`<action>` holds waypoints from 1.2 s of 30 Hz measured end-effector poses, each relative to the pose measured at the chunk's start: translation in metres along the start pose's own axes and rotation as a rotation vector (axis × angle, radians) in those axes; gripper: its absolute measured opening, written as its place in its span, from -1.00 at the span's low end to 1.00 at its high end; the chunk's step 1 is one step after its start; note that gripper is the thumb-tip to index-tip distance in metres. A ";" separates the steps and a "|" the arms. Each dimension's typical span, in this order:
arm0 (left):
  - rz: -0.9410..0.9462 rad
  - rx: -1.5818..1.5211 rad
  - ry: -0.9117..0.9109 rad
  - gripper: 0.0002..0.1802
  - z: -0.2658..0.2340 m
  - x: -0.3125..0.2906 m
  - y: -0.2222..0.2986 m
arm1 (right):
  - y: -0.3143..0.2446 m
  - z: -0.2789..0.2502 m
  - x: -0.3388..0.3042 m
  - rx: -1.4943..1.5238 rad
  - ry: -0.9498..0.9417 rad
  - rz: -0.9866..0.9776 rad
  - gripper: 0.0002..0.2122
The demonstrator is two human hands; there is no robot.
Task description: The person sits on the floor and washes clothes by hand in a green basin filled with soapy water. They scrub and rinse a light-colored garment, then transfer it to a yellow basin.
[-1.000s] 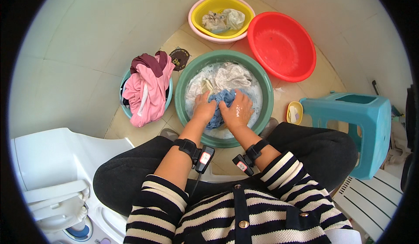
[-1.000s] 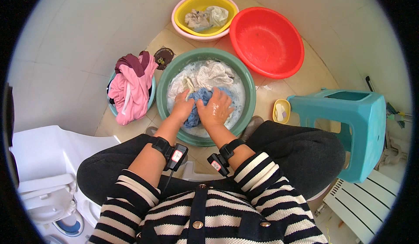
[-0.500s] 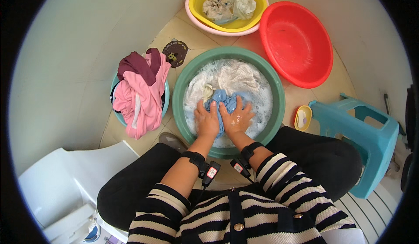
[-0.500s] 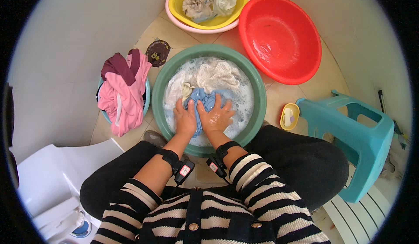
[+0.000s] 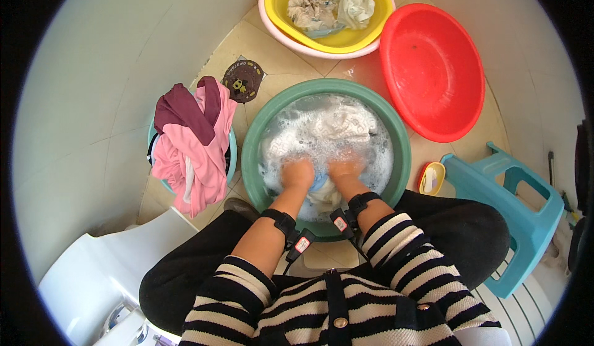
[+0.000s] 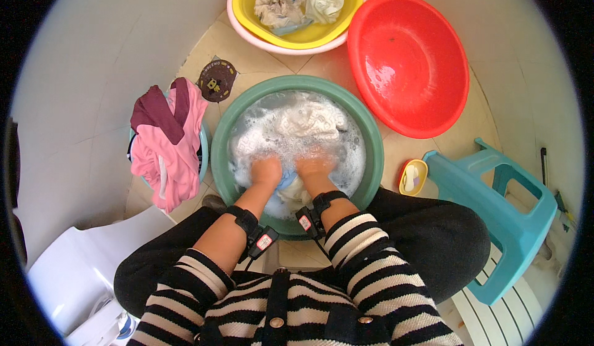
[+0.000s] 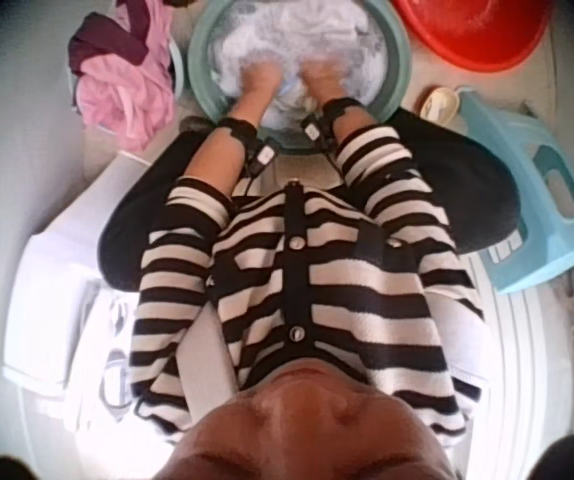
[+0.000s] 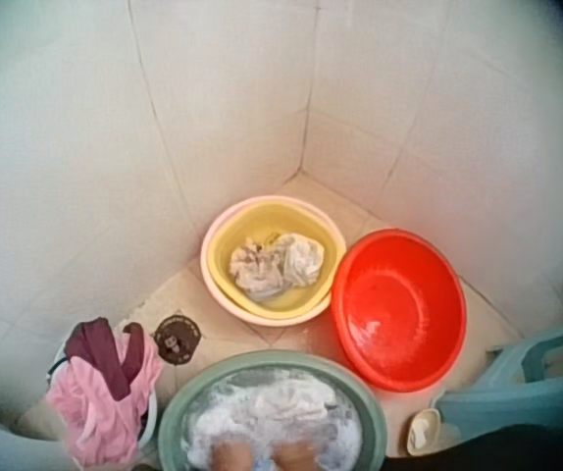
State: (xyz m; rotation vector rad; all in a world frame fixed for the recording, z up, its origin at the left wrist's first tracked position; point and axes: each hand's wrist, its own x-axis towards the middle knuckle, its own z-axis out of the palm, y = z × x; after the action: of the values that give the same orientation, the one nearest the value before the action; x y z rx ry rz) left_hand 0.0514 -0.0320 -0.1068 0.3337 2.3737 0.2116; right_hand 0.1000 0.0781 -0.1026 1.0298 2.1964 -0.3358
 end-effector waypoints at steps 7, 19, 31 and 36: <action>-0.192 -0.335 -0.010 -0.37 -0.013 0.004 -0.007 | 0.004 -0.040 0.015 0.239 -0.021 0.032 -0.45; -0.375 -1.724 -0.191 -0.15 -0.042 -0.049 -0.026 | -0.024 -0.089 -0.091 0.432 0.585 -0.688 -0.74; -0.085 -0.832 0.312 -0.38 -0.047 -0.087 -0.009 | 0.023 -0.074 -0.116 0.705 0.294 -0.389 -0.71; 0.186 -0.510 0.138 -0.40 -0.042 -0.094 0.015 | 0.045 -0.058 -0.105 0.515 0.349 -0.249 -0.46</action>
State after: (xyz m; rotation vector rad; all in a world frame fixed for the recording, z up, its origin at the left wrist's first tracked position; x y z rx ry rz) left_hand 0.0924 -0.0484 -0.0124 0.2981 2.3184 0.9317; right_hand 0.1549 0.0752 0.0130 1.1448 2.6342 -0.9346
